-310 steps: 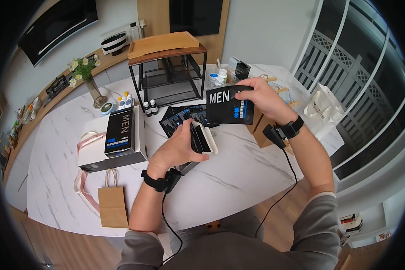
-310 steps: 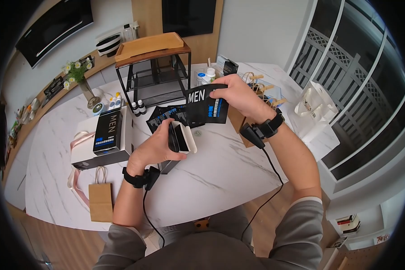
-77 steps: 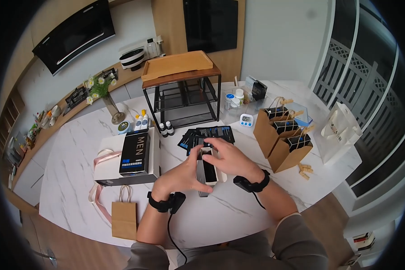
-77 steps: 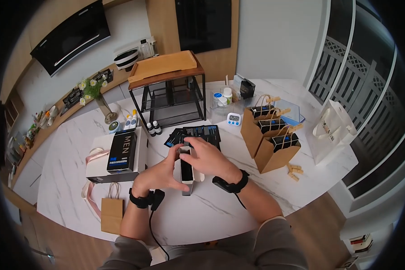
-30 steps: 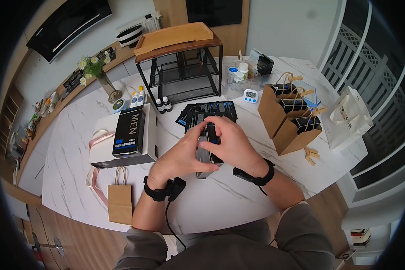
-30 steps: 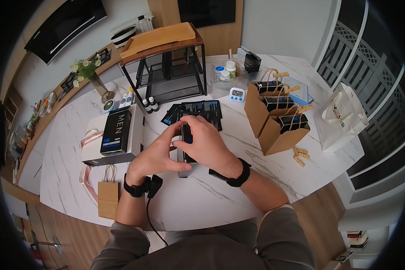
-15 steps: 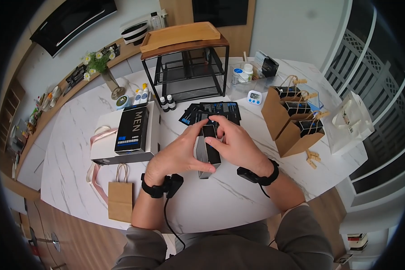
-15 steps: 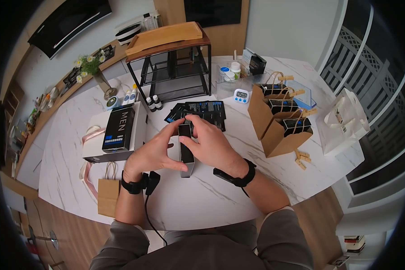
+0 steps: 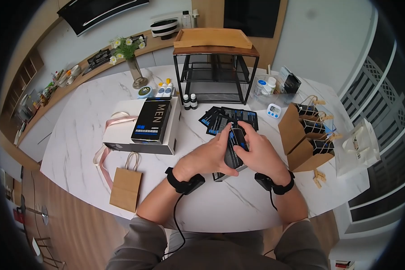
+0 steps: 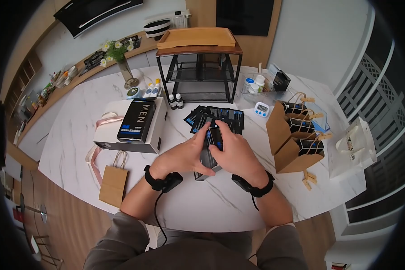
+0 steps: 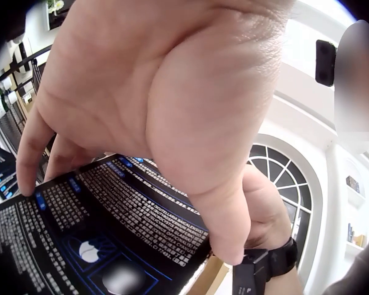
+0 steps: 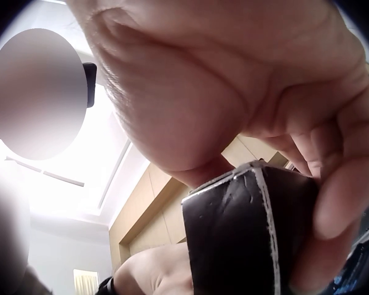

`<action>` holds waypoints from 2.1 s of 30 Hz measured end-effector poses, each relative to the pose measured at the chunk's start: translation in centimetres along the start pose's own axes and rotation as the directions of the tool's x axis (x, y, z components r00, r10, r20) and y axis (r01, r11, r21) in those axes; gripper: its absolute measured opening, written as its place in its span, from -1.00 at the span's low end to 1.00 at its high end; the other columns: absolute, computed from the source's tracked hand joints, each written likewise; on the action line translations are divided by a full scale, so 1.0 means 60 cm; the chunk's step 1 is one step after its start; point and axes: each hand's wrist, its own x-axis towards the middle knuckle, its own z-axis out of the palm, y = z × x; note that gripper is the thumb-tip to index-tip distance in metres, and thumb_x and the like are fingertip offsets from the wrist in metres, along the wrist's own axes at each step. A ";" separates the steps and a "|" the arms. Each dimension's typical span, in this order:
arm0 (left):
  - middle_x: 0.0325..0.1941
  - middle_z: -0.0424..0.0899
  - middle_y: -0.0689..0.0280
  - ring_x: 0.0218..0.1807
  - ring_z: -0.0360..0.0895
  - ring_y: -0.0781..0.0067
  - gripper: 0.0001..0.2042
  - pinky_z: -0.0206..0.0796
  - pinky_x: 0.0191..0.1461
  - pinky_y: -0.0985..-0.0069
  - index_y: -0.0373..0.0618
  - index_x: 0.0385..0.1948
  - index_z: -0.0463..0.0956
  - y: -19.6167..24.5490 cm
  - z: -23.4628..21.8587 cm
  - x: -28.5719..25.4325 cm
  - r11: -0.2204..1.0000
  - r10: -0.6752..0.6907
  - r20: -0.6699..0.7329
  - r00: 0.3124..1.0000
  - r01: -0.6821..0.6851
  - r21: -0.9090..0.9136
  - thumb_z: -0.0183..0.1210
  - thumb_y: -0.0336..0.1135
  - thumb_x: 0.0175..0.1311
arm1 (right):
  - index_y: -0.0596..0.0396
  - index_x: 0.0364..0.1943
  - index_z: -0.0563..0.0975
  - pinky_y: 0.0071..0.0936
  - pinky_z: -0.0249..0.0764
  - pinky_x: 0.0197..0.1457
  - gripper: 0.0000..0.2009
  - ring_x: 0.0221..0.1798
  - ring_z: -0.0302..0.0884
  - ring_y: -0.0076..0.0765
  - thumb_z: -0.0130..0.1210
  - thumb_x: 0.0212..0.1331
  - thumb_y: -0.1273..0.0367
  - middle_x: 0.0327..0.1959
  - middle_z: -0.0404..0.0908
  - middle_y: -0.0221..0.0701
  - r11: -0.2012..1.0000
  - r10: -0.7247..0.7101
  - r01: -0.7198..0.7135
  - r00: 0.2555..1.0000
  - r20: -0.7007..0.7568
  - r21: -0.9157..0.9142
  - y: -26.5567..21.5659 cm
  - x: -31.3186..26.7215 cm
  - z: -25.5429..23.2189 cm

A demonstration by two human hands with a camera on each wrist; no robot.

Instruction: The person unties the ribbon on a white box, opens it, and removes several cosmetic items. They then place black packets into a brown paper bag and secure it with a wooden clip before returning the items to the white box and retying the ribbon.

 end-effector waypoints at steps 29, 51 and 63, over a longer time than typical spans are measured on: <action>0.24 0.54 -0.08 0.17 0.71 -0.06 0.15 0.64 0.14 0.17 -0.26 0.46 0.33 -0.089 -0.025 0.014 0.596 -0.556 -0.340 0.758 0.649 0.473 0.47 0.40 -0.13 | -0.19 0.54 0.39 0.33 0.21 0.57 -0.37 0.61 0.17 0.42 0.13 0.43 0.00 0.64 0.18 0.05 0.853 0.079 0.044 0.974 0.211 -0.521 0.185 0.075 0.116; 0.54 0.32 -0.31 0.51 0.38 -0.30 0.02 0.39 0.47 0.08 -0.26 0.47 0.35 -0.130 -0.018 0.013 0.510 -0.471 -0.360 0.805 0.581 0.634 0.37 0.41 0.11 | 0.10 0.21 0.60 0.03 0.61 0.13 -0.44 0.13 0.67 0.08 0.43 0.15 0.16 0.10 0.64 -0.10 0.739 0.029 0.050 0.994 0.106 -0.671 0.165 0.064 0.111; 0.41 0.48 -0.21 0.41 0.46 -0.20 -0.31 0.35 0.47 0.08 -0.28 0.34 0.45 -0.037 -0.118 -0.041 0.767 0.054 -0.719 0.693 0.432 0.474 0.41 0.00 0.29 | 0.12 0.20 0.59 0.03 0.65 0.14 -0.47 0.15 0.66 0.14 0.42 0.18 0.20 0.10 0.64 -0.06 0.761 0.072 0.039 0.987 0.144 -0.648 0.161 0.067 0.092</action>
